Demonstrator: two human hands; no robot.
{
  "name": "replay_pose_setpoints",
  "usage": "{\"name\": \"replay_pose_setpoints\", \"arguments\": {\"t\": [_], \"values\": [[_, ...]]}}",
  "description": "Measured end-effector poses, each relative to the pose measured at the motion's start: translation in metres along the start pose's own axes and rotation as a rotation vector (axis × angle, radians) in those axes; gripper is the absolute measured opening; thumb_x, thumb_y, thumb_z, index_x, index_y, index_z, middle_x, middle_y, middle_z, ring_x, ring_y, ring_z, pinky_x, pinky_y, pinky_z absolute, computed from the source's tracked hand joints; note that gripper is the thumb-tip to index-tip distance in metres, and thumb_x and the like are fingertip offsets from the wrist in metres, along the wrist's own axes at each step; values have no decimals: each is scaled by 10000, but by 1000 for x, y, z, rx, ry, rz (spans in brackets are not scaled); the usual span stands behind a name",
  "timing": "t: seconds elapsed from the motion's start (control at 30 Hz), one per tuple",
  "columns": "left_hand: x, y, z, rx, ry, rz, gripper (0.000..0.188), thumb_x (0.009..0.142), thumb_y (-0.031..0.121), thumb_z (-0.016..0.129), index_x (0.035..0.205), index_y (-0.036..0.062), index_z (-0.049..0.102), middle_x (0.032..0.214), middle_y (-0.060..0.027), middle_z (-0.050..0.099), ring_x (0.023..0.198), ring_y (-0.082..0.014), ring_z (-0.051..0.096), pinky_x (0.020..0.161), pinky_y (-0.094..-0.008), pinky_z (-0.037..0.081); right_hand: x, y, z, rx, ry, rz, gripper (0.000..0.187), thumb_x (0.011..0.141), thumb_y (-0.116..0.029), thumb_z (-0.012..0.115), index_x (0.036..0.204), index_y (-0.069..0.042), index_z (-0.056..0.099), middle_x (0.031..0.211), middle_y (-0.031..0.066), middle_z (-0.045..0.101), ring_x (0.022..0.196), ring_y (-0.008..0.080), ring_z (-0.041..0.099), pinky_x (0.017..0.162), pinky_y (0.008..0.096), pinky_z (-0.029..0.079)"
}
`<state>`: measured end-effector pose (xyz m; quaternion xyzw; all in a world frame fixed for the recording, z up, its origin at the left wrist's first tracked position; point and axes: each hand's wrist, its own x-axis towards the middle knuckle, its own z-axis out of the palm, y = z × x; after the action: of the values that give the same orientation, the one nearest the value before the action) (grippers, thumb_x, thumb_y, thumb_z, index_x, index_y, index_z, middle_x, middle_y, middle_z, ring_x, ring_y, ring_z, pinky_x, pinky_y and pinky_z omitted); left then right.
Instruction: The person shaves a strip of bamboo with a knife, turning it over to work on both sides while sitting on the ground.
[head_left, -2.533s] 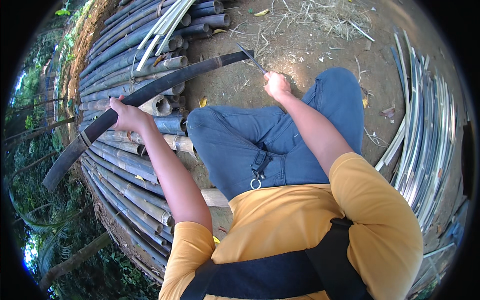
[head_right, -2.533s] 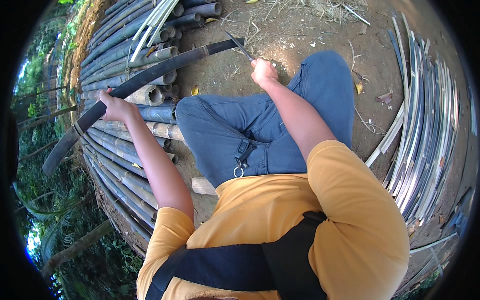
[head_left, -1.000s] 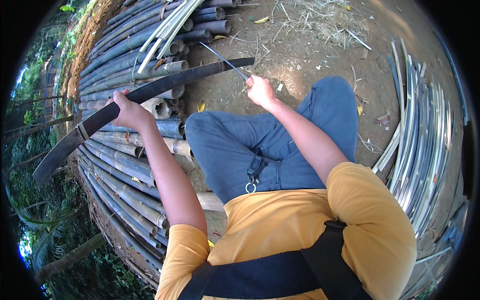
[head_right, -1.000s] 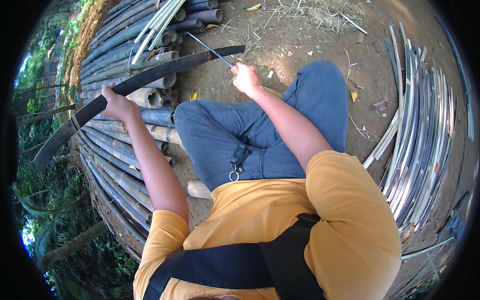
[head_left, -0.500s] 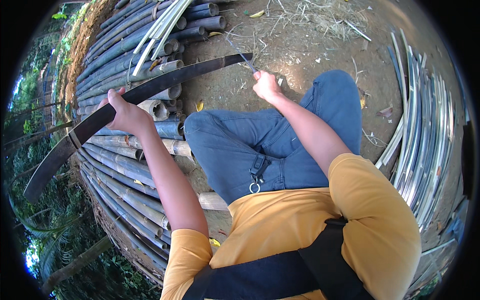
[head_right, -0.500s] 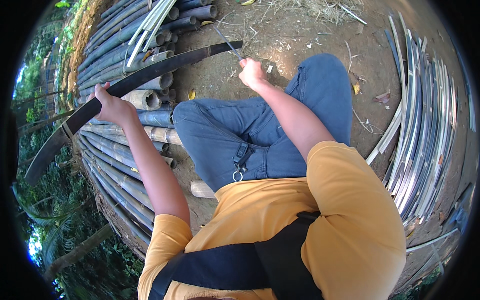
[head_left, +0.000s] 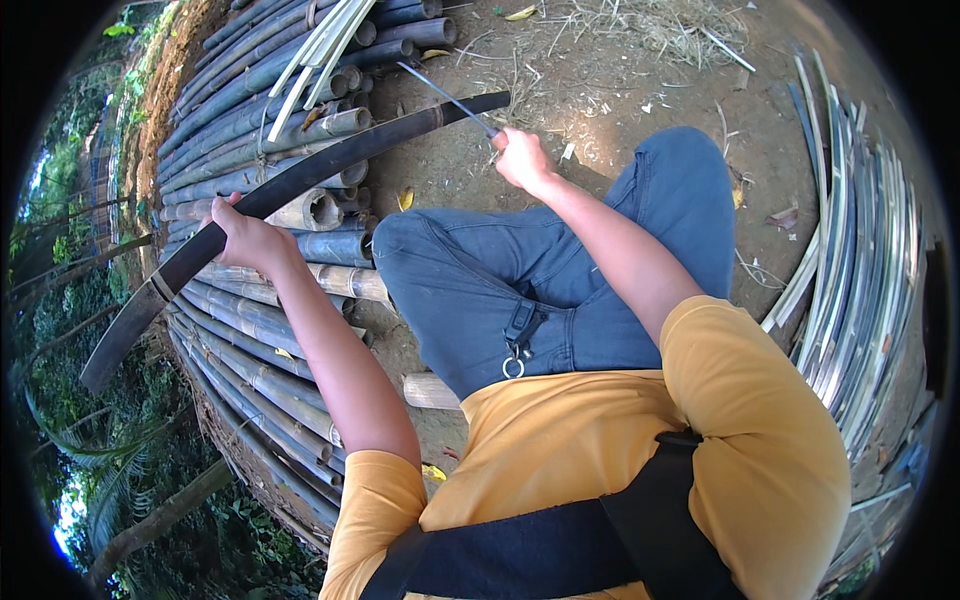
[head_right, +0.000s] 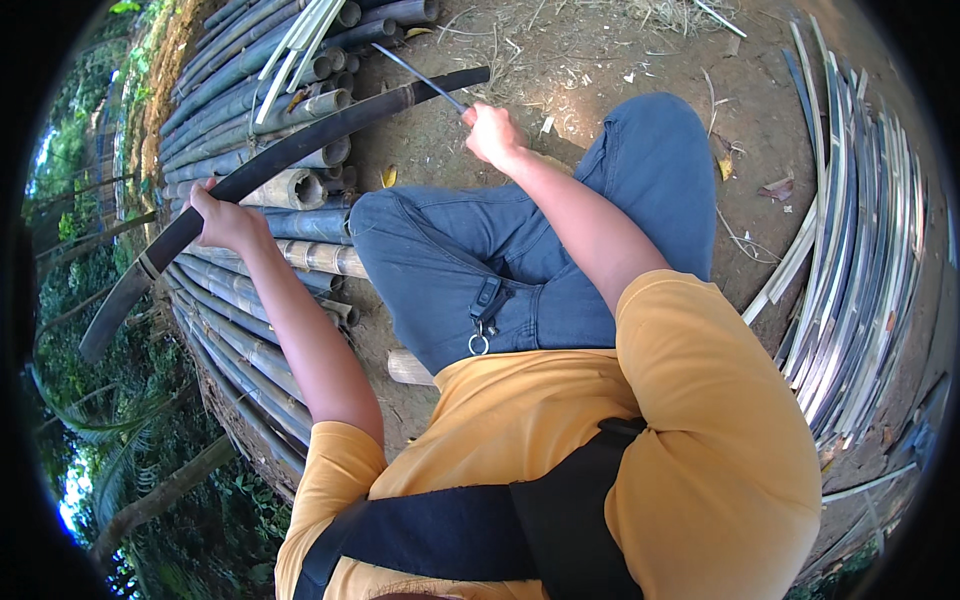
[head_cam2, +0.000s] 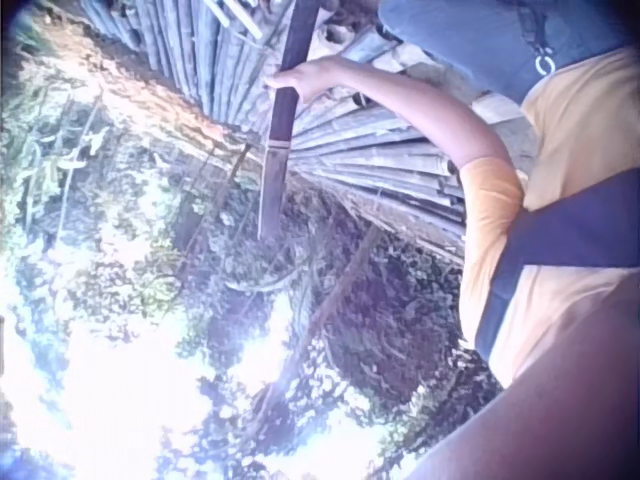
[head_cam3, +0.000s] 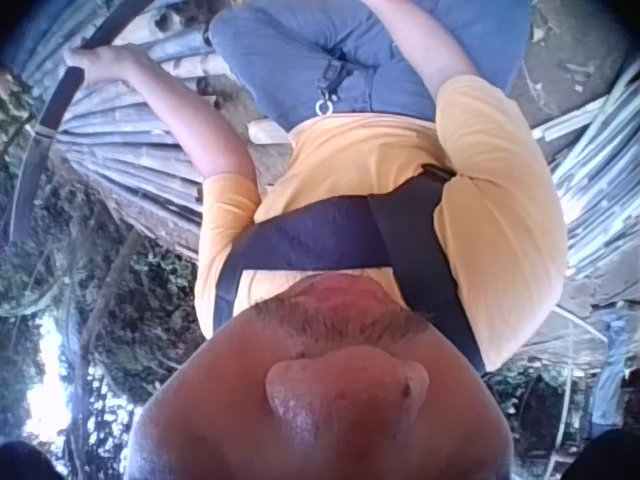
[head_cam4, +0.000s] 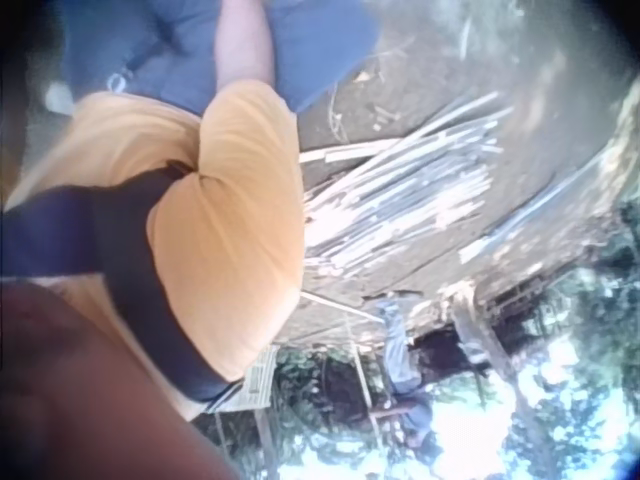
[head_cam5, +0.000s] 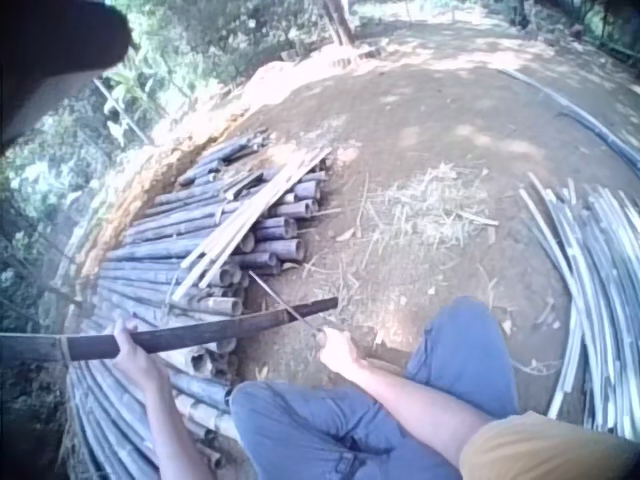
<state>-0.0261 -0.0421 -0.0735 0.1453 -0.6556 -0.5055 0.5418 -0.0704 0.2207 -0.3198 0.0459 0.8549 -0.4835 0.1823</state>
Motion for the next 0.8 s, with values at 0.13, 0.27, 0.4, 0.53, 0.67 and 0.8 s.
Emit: {"name": "replay_pose_setpoints", "arguments": {"t": [0.13, 0.27, 0.4, 0.53, 0.67, 0.8], "values": [[-3, 4, 0, -8, -26, 14, 132, 917, 96, 611, 956, 20, 510, 861, -100, 629, 833, -176, 569, 797, -362, 473, 8, 9, -3, 5, -15, 42, 214, 984, -244, 533, 1071, -74, 630, 951, 206, 705, 922, 383, 695, 786, 494, 540], [-8, 9, 3, 9, -12, 26, 166, 913, 101, 621, 969, 6, 496, 883, -110, 626, 838, -184, 575, 804, -362, 474, -7, -7, -6, -102, -27, -14, 238, 998, -278, 528, 1082, -83, 636, 977, 176, 711, 937, 378, 695, 792, 499, 542], [-7, 9, 6, 31, -25, 36, 167, 915, 101, 614, 979, 5, 492, 883, -112, 620, 843, -190, 579, 831, -363, 476, 16, 23, -11, -55, 32, 155, 254, 1002, -275, 513, 1112, -77, 629, 996, 200, 703, 951, 368, 695, 802, 502, 541], [-7, 9, 4, -24, -34, 36, 166, 912, 84, 615, 989, 5, 492, 881, -117, 619, 834, -191, 581, 830, -362, 476, -7, -11, -6, -187, -29, 20, 246, 1007, -308, 515, 1116, -111, 614, 1036, 179, 702, 996, 366, 685, 832, 487, 542], [-5, 8, 12, -29, -35, 20, 170, 923, 86, 620, 1000, 6, 492, 876, -122, 619, 826, -191, 587, 817, -372, 476, 27, 47, -8, -106, 25, 209, 260, 1006, -305, 512, 1140, -116, 630, 1096, 177, 696, 1061, 358, 668, 873, 487, 530], [-4, 5, 7, -12, -28, 26, 158, 926, 87, 617, 987, -6, 504, 865, -118, 626, 824, -195, 599, 811, -381, 479, 19, 33, -3, -124, 39, 229, 269, 998, -317, 519, 1139, -115, 627, 1097, 178, 696, 1067, 360, 665, 908, 492, 516]]}}
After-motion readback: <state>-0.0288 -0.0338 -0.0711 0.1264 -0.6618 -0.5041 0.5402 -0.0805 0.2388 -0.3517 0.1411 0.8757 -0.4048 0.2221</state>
